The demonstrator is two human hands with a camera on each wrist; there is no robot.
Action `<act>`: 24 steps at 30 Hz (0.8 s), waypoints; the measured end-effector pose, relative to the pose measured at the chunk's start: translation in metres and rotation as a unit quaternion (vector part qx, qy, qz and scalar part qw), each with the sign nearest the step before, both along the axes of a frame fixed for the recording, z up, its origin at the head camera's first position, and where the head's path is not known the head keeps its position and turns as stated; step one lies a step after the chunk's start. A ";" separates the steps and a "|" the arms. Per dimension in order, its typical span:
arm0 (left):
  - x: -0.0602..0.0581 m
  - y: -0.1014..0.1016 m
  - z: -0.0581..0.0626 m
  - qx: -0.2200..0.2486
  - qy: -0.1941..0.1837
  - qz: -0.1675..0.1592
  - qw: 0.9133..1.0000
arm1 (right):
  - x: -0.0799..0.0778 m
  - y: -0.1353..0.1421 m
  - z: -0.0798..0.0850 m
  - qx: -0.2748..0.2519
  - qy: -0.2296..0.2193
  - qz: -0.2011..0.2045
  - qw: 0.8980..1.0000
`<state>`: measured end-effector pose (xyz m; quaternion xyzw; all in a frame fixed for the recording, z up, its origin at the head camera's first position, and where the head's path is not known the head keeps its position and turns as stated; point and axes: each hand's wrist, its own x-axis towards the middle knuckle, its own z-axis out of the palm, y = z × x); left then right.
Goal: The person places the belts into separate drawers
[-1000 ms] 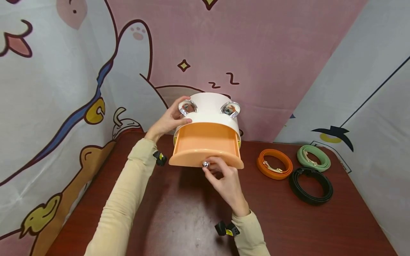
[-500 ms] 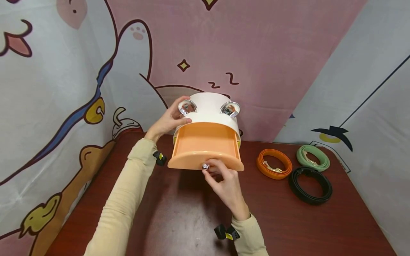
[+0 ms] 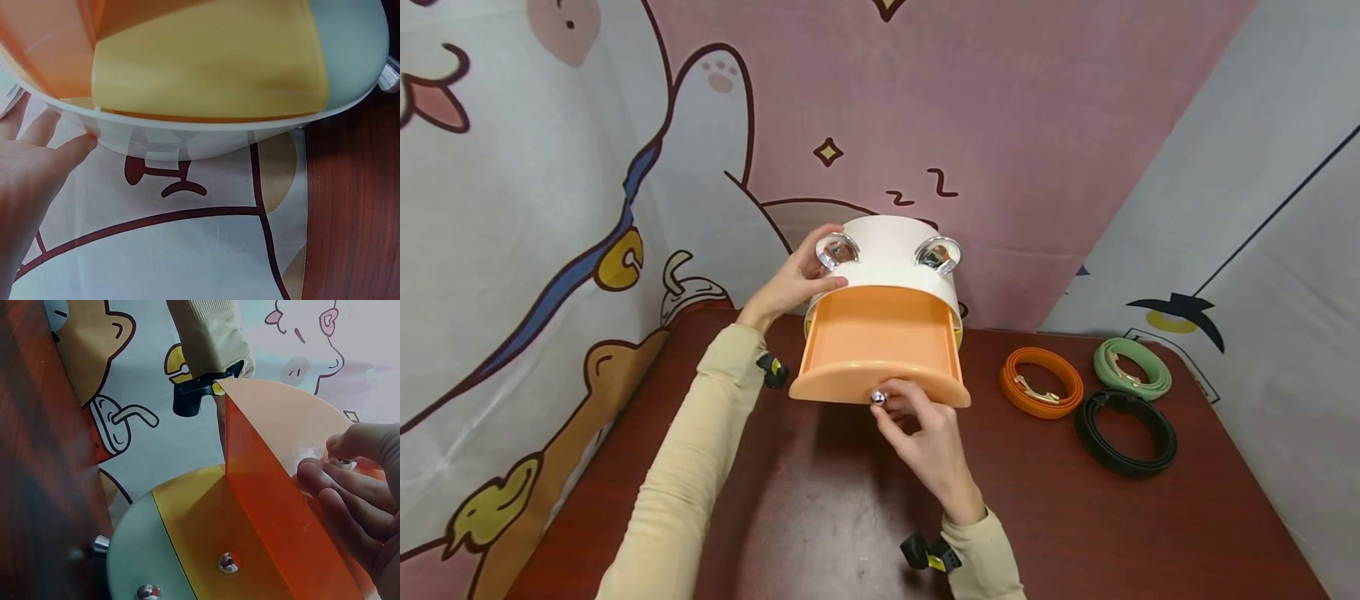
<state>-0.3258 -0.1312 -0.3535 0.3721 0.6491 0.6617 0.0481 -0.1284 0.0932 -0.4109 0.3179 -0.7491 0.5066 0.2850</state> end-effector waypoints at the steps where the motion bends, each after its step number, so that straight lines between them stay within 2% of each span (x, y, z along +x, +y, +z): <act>1: 0.000 0.000 0.000 0.001 0.000 -0.001 1.000 | 0.000 0.000 0.000 0.000 0.001 0.002 1.000; 16: 0.000 -0.001 0.000 -0.006 0.002 0.004 1.000 | 0.004 -0.002 -0.010 -0.001 -0.020 0.005 1.000; 24: 0.000 0.000 -0.001 -0.015 -0.001 0.012 1.000 | 0.004 0.000 -0.010 -0.002 -0.025 0.020 0.999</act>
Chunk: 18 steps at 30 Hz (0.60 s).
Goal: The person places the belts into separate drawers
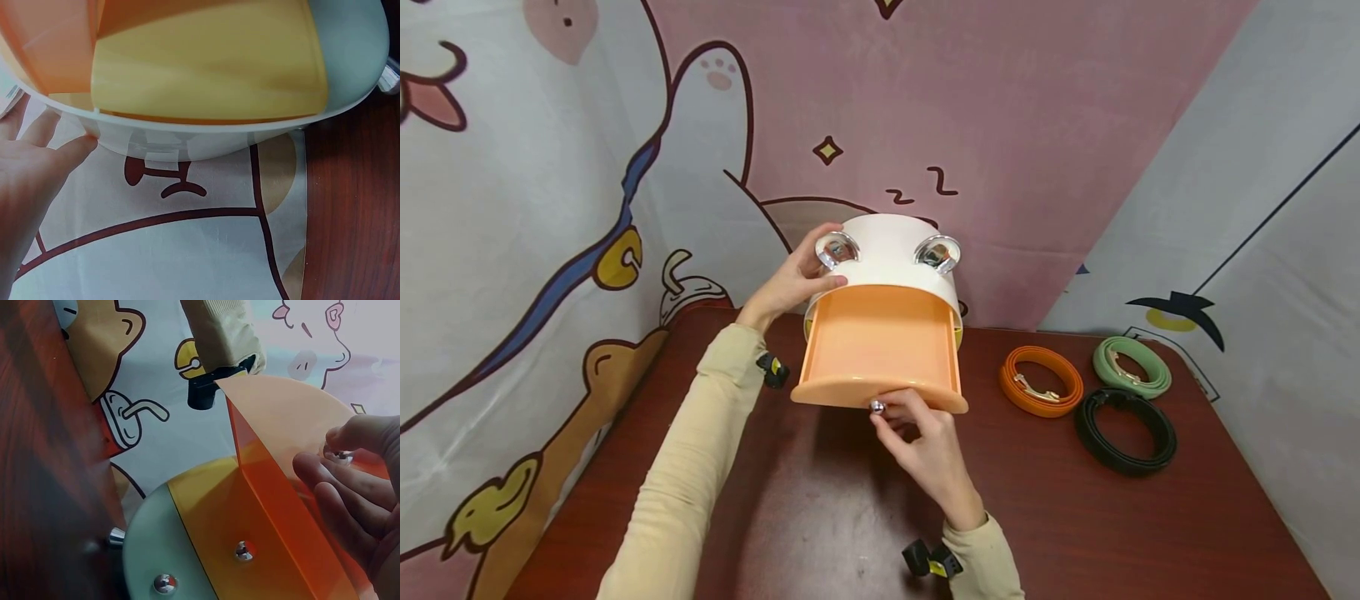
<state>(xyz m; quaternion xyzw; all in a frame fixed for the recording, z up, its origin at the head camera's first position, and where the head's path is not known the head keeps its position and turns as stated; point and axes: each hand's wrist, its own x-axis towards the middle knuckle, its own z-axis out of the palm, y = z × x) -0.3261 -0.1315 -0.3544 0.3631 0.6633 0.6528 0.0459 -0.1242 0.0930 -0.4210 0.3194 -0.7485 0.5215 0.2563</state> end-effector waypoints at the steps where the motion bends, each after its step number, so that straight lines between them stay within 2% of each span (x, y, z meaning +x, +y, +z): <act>1: 0.000 0.000 0.000 0.000 0.000 0.001 1.000 | 0.000 0.001 0.000 0.001 -0.002 0.002 1.000; 11: 0.001 0.001 0.001 -0.003 0.000 0.004 1.000 | -0.003 0.007 0.006 0.030 0.006 0.017 0.999; 18: 0.001 0.000 0.000 -0.002 0.000 0.005 1.000 | -0.002 0.015 0.016 0.073 0.026 0.004 0.997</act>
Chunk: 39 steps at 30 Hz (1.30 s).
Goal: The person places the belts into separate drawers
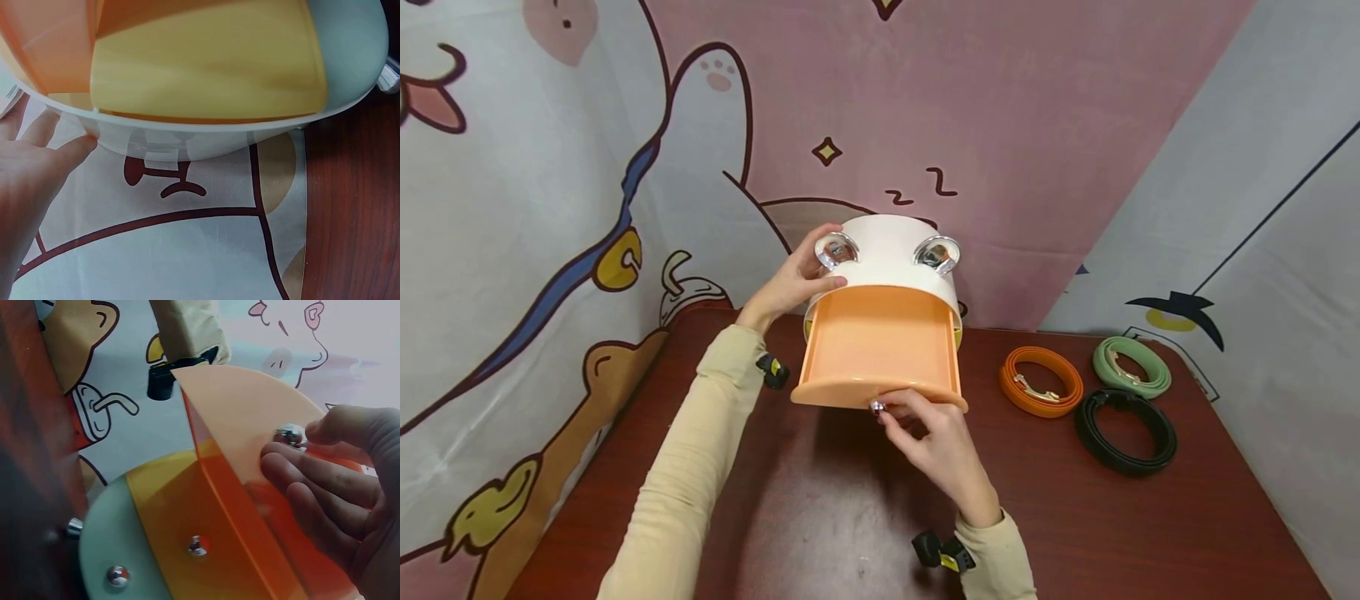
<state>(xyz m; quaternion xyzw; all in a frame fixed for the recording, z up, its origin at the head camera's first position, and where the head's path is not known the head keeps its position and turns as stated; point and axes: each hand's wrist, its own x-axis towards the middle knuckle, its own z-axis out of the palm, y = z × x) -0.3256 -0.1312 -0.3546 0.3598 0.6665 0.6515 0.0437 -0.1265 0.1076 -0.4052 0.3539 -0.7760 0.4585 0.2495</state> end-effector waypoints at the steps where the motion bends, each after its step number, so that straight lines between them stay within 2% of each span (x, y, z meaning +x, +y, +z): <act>1: 0.000 0.000 0.000 -0.001 -0.001 0.002 1.000 | 0.000 0.001 0.002 0.004 0.003 -0.001 1.000; 6: 0.001 -0.001 0.000 0.000 -0.001 0.001 1.000 | -0.001 0.003 0.009 0.010 0.018 0.003 1.000; 16: 0.000 -0.001 0.003 0.004 0.000 0.002 1.000 | 0.003 0.013 0.025 -0.042 0.002 0.019 0.999; 23: 0.000 0.001 0.003 0.010 -0.002 -0.003 1.000 | 0.006 0.030 0.034 -0.051 -0.014 -0.019 0.998; 30: 0.000 0.001 0.002 0.019 -0.001 -0.008 1.000 | 0.004 0.048 0.039 -0.054 -0.005 -0.049 0.997; 39: 0.002 0.001 0.001 0.009 -0.005 -0.002 1.000 | 0.004 0.072 0.037 -0.072 -0.024 -0.093 0.993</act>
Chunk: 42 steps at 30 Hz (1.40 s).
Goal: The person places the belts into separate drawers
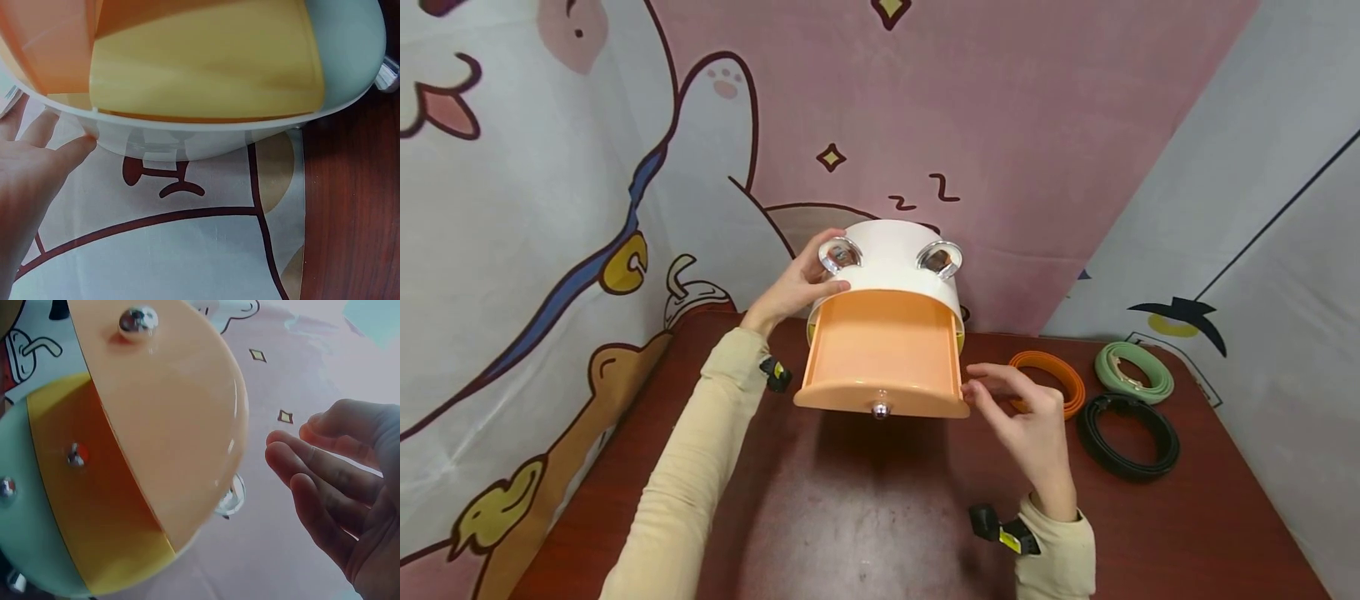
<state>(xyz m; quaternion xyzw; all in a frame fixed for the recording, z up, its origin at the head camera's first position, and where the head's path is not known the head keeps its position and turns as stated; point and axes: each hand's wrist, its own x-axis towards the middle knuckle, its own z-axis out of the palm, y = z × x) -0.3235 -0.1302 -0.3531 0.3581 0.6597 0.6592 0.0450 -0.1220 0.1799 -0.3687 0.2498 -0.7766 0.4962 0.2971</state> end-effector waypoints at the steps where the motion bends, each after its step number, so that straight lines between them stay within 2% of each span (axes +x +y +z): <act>1: 0.000 0.000 0.000 -0.002 -0.002 0.000 1.000 | 0.000 0.002 -0.001 0.002 -0.005 -0.005 1.000; 7: 0.001 -0.002 -0.002 -0.005 -0.008 0.005 1.000 | 0.001 0.014 -0.004 0.021 -0.022 -0.034 0.999; 12: 0.000 0.000 0.001 -0.005 -0.006 0.003 1.000 | -0.004 0.028 -0.008 0.037 -0.015 -0.054 0.998; 17: 0.000 0.001 0.003 -0.003 -0.004 0.003 1.000 | -0.015 0.050 -0.026 0.062 -0.022 -0.102 0.993; 22: -0.002 0.000 0.002 0.003 0.002 0.000 1.000 | -0.025 0.068 -0.049 0.072 -0.069 -0.146 0.984; 27: -0.002 -0.001 -0.002 0.008 -0.003 -0.006 1.000 | -0.028 0.080 -0.069 0.084 -0.119 -0.171 0.974; 37: -0.004 0.000 -0.001 0.009 0.005 -0.011 1.000 | -0.028 0.106 -0.082 0.105 -0.131 -0.199 0.965; 42: -0.003 0.001 -0.002 0.001 0.001 0.000 1.000 | -0.024 0.120 -0.088 0.123 -0.129 -0.207 0.962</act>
